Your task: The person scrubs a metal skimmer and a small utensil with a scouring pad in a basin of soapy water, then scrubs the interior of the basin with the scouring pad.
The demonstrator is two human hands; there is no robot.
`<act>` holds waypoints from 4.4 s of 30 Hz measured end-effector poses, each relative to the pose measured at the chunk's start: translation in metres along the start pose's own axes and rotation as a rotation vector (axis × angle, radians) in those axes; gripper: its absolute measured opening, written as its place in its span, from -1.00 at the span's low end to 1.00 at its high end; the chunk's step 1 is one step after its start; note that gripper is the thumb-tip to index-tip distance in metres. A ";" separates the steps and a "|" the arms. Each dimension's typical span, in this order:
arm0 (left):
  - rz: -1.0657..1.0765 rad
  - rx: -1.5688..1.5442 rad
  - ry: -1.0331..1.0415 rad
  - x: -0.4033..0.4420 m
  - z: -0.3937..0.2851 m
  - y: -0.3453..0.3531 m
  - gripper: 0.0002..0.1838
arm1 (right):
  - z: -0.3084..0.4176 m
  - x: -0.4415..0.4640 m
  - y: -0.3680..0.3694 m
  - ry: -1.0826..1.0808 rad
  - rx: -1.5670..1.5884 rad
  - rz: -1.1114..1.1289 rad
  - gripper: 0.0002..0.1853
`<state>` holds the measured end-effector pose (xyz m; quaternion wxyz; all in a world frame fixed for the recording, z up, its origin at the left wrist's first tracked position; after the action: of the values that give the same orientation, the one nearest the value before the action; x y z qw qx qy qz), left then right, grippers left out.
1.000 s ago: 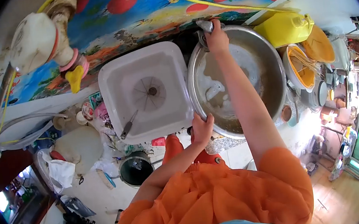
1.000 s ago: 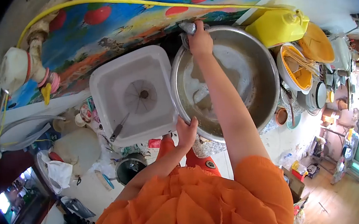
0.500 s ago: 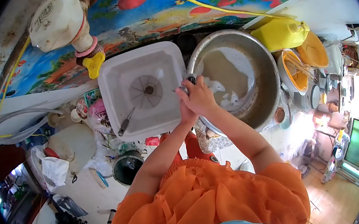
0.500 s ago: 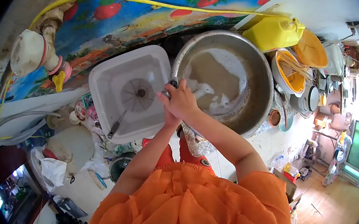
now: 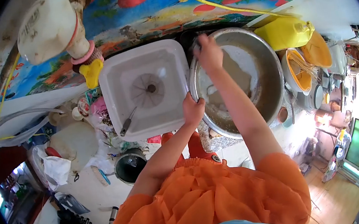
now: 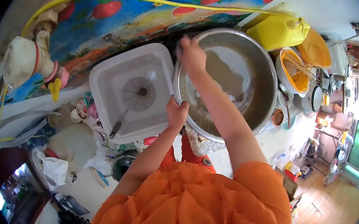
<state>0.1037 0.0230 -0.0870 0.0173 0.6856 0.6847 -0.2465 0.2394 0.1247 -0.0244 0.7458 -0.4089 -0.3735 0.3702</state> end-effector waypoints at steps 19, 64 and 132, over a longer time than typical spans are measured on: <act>-0.121 -0.040 0.055 0.005 -0.004 -0.005 -0.84 | -0.007 0.005 0.000 -0.029 -0.033 -0.106 -0.76; -0.063 0.012 0.029 -0.023 0.015 -0.008 -0.73 | -0.044 0.002 -0.024 0.177 0.293 -0.019 -0.67; -0.086 0.113 0.146 -0.016 -0.014 0.003 -0.67 | 0.001 -0.082 -0.006 -0.142 0.248 0.001 -0.72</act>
<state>0.1121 0.0126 -0.0703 -0.0820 0.6715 0.6981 -0.2345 0.2036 0.0528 -0.0396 0.7619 -0.2868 -0.3767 0.4420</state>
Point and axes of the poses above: each hand's wrist, its own x-axis towards the middle knuckle, its own y-axis out of the palm, z = x × y, the point moved 8 cm from there along x, towards the middle knuckle, and after that the axes turned 15 degrees about -z, right-handed, at the moved point
